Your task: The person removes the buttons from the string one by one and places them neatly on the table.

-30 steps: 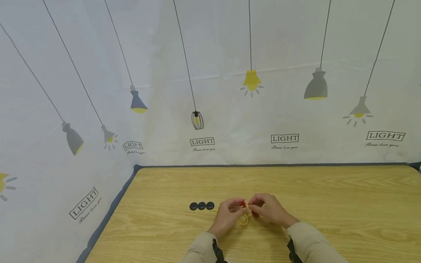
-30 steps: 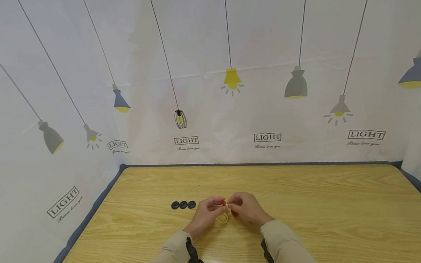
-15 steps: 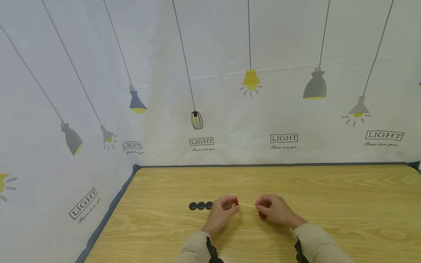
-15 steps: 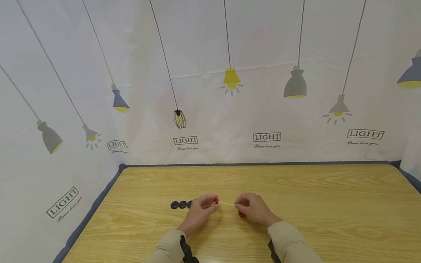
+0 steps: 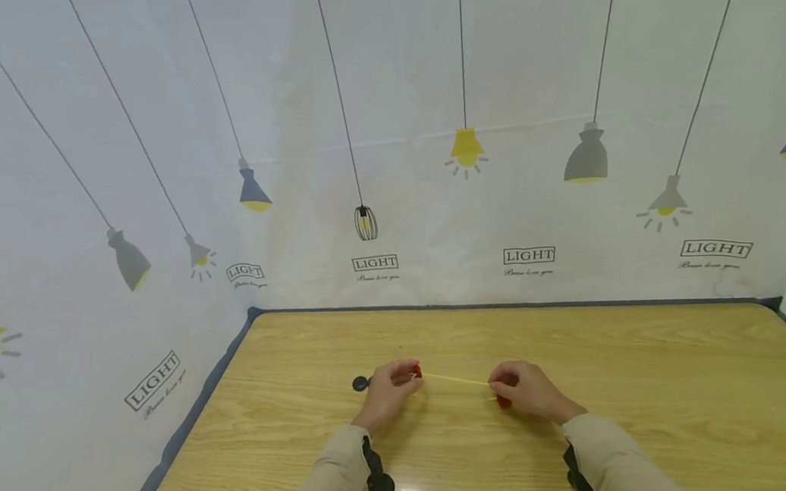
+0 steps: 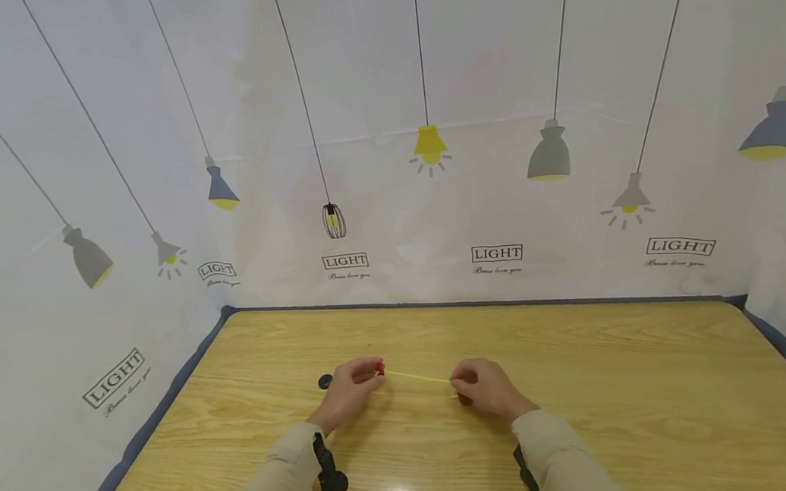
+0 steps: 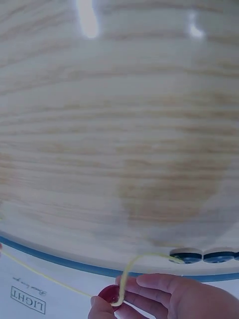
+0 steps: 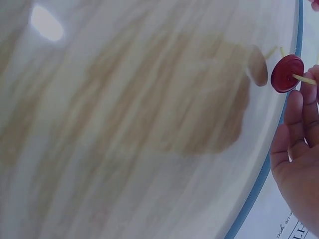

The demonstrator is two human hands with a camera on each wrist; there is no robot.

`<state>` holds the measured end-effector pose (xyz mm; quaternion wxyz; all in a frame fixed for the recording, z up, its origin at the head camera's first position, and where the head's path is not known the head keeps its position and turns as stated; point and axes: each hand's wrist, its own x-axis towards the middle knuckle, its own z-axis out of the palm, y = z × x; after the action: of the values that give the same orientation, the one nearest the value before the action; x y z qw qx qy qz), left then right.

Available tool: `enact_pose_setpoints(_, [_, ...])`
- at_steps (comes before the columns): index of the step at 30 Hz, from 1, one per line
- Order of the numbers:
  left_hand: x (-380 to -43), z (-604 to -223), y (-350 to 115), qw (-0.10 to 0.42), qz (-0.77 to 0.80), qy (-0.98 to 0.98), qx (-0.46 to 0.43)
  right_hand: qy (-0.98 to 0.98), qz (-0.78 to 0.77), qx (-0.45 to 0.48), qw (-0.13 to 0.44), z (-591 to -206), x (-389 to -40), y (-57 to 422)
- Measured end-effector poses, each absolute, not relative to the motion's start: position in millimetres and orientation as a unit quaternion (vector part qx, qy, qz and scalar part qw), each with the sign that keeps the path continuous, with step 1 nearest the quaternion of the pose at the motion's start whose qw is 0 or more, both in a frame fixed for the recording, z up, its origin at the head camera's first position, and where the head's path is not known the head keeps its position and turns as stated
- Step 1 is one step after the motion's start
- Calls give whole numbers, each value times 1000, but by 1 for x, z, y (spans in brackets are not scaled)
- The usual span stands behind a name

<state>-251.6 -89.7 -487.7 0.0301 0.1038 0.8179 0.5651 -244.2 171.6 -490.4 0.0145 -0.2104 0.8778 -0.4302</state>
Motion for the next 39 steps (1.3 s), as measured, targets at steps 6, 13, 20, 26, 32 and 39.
enact_pose_setpoints(6, [-253,-485,-103,25,560,821,109,878,-429,-213,13,-488,-243,177])
enact_pose_setpoints(13, [-252,-488,-123,22,564,818,107,886,-417,-203,11,-489,-242,182])
enact_pose_setpoints(20, [-249,-487,-140,25,582,805,115,889,-411,-202,5,-490,-242,186])
enact_pose_setpoints(26, [-249,-494,-150,13,562,819,115,885,-417,-208,6,-488,-242,189])
enact_pose_setpoints(32, [-247,-498,-160,10,532,837,127,881,-423,-212,8,-488,-243,190])
enact_pose_setpoints(39, [-244,-492,-168,7,517,847,121,879,-426,-213,13,-487,-242,189])
